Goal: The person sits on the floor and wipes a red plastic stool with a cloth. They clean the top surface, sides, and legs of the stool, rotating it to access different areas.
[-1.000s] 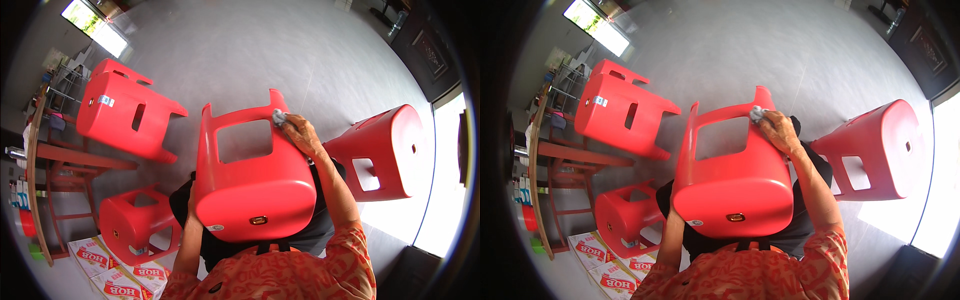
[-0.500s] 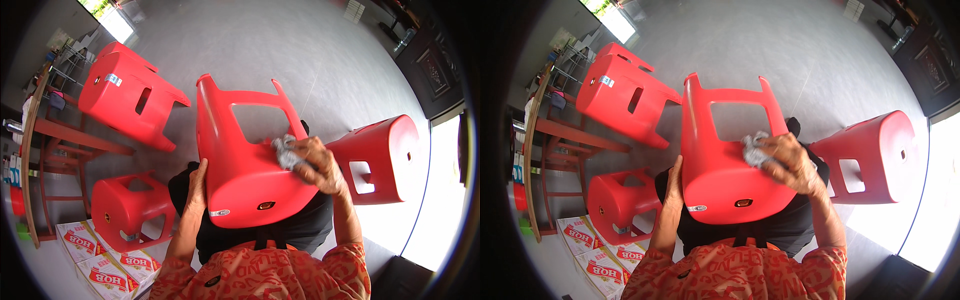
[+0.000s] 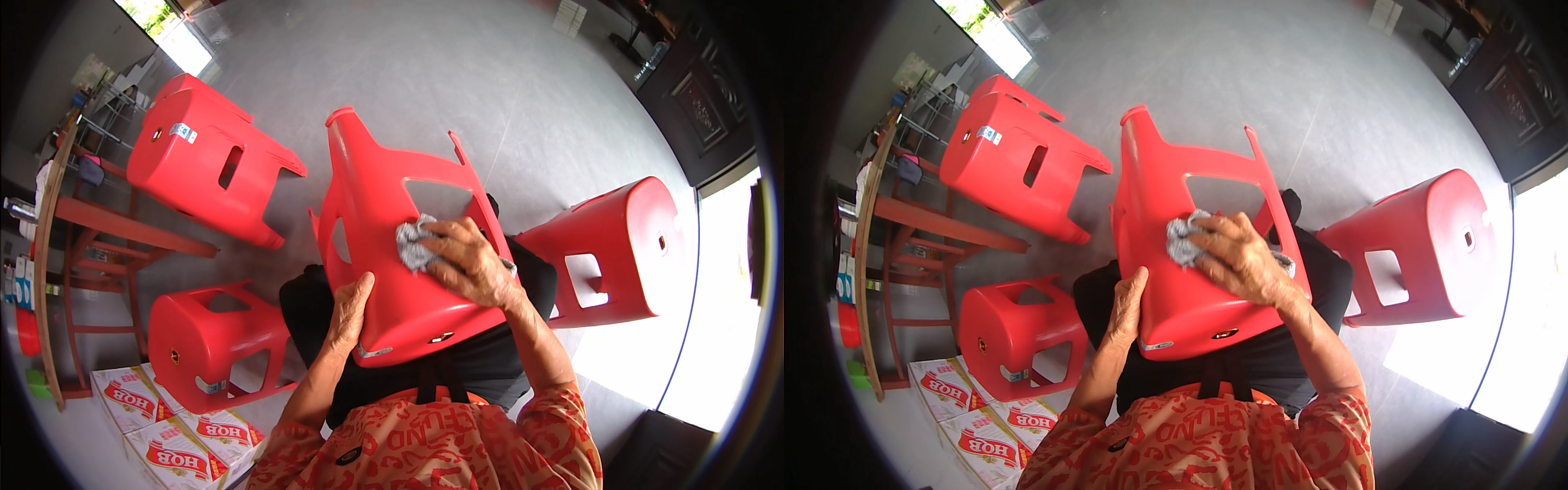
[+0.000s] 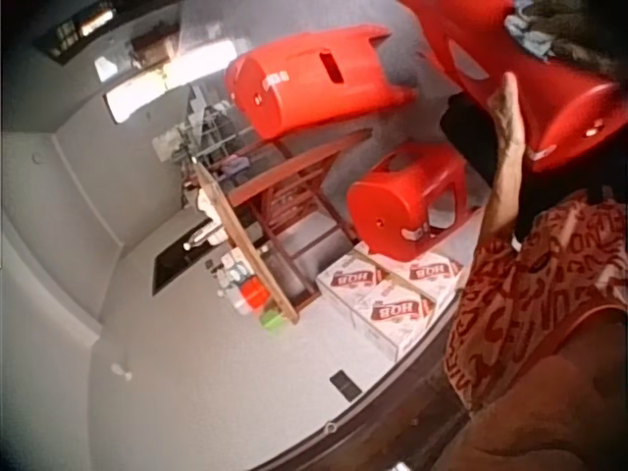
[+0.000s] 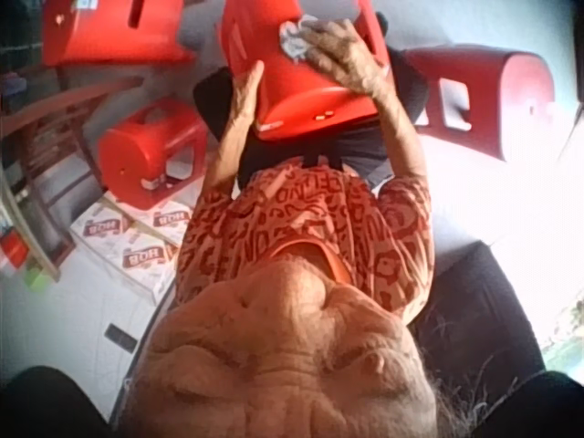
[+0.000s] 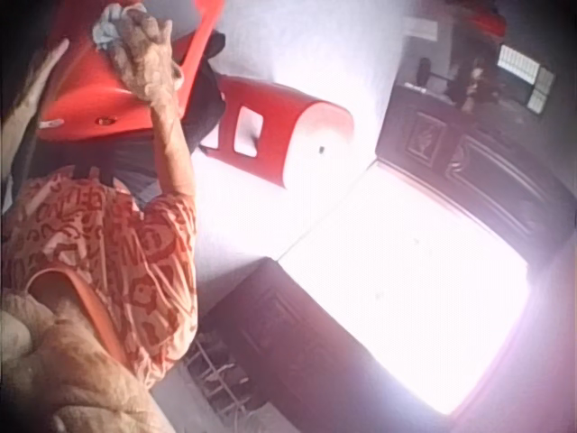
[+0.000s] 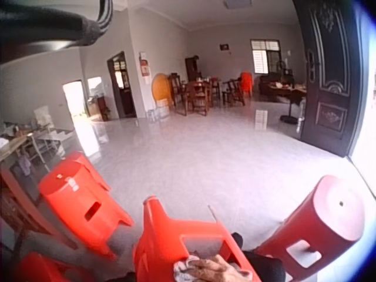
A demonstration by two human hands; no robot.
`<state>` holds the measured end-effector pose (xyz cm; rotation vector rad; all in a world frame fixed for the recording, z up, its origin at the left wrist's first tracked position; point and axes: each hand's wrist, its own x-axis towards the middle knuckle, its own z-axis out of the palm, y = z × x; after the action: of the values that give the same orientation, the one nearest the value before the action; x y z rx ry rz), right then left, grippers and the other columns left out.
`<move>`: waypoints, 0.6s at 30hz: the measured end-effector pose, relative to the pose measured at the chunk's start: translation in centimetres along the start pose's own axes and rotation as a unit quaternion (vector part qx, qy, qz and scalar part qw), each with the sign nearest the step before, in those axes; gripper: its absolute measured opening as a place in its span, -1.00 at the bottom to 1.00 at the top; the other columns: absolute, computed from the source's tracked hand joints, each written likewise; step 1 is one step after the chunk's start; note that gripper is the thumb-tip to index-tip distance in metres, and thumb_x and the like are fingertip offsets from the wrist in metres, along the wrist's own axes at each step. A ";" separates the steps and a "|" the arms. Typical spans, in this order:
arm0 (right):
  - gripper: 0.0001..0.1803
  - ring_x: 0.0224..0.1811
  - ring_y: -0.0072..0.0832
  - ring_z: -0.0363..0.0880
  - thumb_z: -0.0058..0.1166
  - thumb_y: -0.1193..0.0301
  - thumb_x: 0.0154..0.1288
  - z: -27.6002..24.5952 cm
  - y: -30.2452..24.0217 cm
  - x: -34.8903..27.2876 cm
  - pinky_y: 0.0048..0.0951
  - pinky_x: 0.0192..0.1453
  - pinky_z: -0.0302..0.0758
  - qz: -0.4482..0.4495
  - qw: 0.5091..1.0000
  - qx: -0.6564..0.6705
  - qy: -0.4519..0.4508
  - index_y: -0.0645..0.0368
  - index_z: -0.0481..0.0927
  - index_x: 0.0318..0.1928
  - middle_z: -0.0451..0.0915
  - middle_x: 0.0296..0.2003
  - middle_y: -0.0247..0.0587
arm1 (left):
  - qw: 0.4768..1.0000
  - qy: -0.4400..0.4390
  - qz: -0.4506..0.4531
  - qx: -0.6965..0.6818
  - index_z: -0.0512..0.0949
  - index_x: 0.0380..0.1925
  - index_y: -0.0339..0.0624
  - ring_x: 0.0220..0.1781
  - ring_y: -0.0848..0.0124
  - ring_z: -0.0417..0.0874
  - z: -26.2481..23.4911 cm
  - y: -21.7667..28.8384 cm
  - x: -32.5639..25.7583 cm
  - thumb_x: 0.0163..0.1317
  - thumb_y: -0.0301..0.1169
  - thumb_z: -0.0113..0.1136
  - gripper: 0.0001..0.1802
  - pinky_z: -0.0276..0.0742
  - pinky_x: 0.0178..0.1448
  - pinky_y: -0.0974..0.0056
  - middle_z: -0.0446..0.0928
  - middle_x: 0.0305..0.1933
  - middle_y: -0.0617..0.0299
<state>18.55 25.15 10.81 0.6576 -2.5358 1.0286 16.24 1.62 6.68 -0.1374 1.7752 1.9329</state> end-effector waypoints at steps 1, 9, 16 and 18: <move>-0.66 0.00 -0.12 0.44 0.22 0.42 0.15 0.3 -0.5 -0.4 -0.19 0.07 0.43 0.004 1.000 0.023 -0.002 0.16 0.63 -0.03 0.50 0.11 -0.10 | 1.000 -0.009 0.003 0.008 0.39 -0.66 -0.08 -0.47 0.70 0.24 -0.4 -0.5 0.0 0.36 0.06 0.10 -0.46 0.37 -0.27 0.45 0.32 -0.57 0.55; -0.63 -0.03 -0.18 0.40 0.30 0.44 0.03 2.5 -1.6 1.1 -0.24 0.07 0.48 0.006 1.000 0.004 -0.010 0.10 0.65 -0.07 0.53 0.02 -0.25 | 0.995 -0.037 0.052 0.075 0.34 -0.71 -0.17 -0.51 0.67 0.16 -2.1 -4.5 1.2 0.40 -0.02 0.08 -0.43 0.18 -0.45 0.38 0.19 -0.66 0.53; -0.62 0.08 -0.07 0.40 0.21 0.41 0.16 5.6 4.6 6.0 -0.14 0.22 0.39 0.060 0.996 -0.059 -0.003 0.13 0.59 0.03 0.50 0.13 -0.12 | 0.994 -0.056 0.031 0.092 0.45 -0.63 -0.25 -0.48 0.67 0.24 -2.1 -3.9 0.5 0.43 -0.04 0.04 -0.45 0.19 -0.43 0.40 0.27 -0.60 0.52; -0.59 0.08 -0.06 0.41 0.19 0.43 0.18 6.4 7.0 7.2 -0.17 0.18 0.43 0.097 0.993 -0.070 0.015 0.10 0.58 0.08 0.49 0.17 -0.10 | 0.994 -0.059 0.031 0.086 0.46 -0.62 -0.26 -0.49 0.67 0.24 -2.4 -4.2 0.5 0.43 -0.03 0.03 -0.45 0.19 -0.43 0.40 0.26 -0.60 0.52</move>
<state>8.03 22.95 5.71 0.3610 -2.6564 0.9007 16.99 -0.46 2.39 0.0913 1.8760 1.7808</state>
